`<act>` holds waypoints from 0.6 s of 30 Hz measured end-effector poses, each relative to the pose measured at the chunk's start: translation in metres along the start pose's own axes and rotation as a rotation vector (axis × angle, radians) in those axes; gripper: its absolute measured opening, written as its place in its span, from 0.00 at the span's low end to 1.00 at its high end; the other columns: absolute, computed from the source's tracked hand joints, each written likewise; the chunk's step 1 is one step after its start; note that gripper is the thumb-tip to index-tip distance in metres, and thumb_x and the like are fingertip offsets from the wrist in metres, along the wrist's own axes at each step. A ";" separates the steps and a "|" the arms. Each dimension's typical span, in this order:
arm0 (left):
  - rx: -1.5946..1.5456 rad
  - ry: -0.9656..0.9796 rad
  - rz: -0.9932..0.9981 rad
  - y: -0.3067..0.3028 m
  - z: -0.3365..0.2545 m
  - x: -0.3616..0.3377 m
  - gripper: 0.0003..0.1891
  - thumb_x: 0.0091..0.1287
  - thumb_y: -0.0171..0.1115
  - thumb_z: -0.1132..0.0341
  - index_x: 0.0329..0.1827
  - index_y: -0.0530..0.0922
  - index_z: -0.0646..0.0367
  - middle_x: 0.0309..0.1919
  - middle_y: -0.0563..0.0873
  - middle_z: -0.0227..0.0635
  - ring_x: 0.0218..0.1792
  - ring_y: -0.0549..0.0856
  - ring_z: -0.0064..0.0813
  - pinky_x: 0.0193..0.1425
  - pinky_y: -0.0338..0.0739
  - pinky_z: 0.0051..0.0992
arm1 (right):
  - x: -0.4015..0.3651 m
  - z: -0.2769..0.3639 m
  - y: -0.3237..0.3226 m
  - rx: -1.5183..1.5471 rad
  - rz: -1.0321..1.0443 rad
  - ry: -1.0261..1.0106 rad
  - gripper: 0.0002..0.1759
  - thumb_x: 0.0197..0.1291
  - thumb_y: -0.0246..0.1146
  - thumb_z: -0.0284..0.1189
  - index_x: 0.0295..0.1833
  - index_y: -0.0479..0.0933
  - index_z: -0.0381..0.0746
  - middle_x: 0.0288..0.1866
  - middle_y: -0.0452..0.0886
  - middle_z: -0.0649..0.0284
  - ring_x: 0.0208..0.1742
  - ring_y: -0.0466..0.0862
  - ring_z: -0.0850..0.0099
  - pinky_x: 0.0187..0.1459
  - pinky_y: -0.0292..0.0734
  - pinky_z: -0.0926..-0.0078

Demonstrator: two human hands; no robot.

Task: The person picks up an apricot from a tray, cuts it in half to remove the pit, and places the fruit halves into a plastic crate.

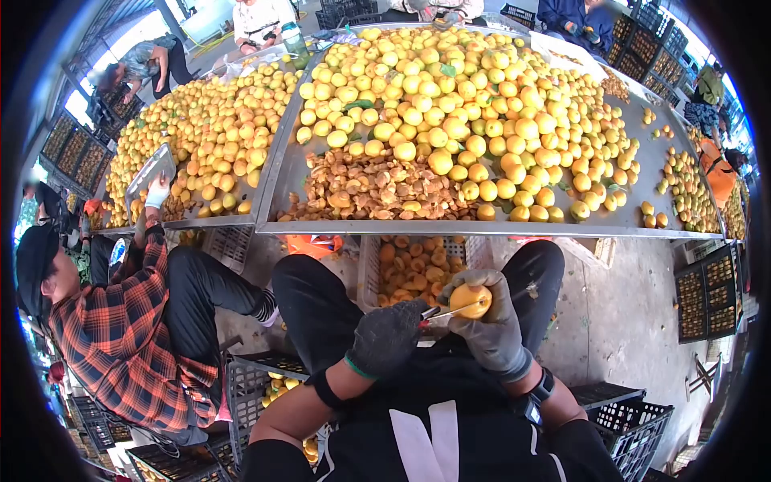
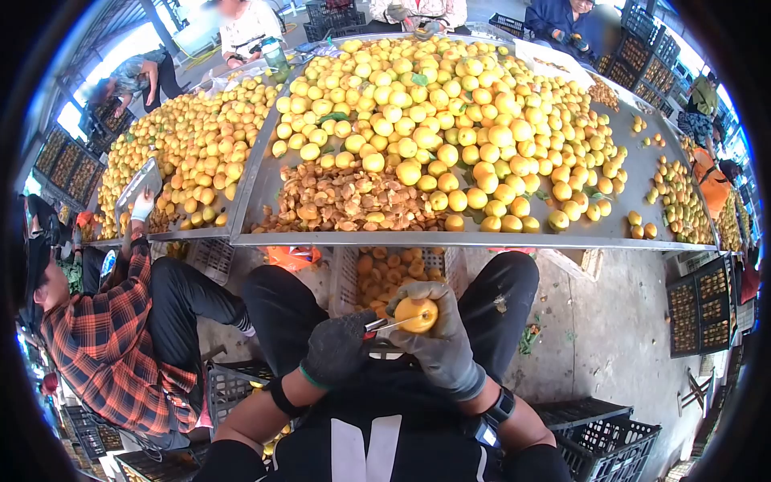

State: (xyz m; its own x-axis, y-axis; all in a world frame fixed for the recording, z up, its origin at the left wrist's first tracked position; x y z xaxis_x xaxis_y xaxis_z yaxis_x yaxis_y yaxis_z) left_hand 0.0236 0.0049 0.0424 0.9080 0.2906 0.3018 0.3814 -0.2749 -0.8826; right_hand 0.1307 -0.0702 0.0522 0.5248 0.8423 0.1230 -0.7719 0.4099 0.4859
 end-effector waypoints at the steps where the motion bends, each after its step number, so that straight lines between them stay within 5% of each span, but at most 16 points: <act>1: -0.019 -0.015 0.002 0.006 0.004 0.001 0.20 0.56 0.61 0.67 0.53 0.79 0.59 0.36 0.84 0.41 0.33 0.84 0.40 0.34 0.78 0.36 | 0.001 0.000 0.000 -0.002 0.004 -0.002 0.30 0.49 0.68 0.14 0.55 0.63 0.43 0.53 0.69 0.63 0.54 0.75 0.72 0.54 0.74 0.74; 15: -0.071 -0.096 -0.042 0.020 0.016 0.000 0.16 0.61 0.60 0.65 0.52 0.79 0.59 0.36 0.85 0.42 0.31 0.84 0.40 0.34 0.78 0.37 | 0.008 -0.002 0.005 -0.269 -0.002 -0.025 0.31 0.47 0.65 0.11 0.56 0.63 0.42 0.51 0.71 0.62 0.51 0.76 0.73 0.55 0.73 0.75; 18: -0.096 -0.119 -0.102 0.021 0.022 0.001 0.14 0.62 0.61 0.63 0.49 0.80 0.55 0.30 0.84 0.43 0.29 0.84 0.42 0.32 0.78 0.38 | 0.010 -0.006 0.008 -0.149 0.041 -0.011 0.32 0.47 0.66 0.11 0.56 0.63 0.42 0.52 0.72 0.62 0.53 0.76 0.72 0.57 0.73 0.74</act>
State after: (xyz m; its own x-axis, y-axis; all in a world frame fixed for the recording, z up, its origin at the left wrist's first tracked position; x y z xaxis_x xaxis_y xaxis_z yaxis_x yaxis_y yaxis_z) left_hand 0.0287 0.0189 0.0158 0.8391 0.4263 0.3379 0.4901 -0.3231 -0.8096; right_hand 0.1277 -0.0570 0.0525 0.4950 0.8559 0.1498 -0.8369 0.4234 0.3469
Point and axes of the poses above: each hand's wrist, its own x-axis towards the middle knuckle, its own y-axis out of the palm, z = x × y, the point moved 9 cm from there along x, towards the middle knuckle
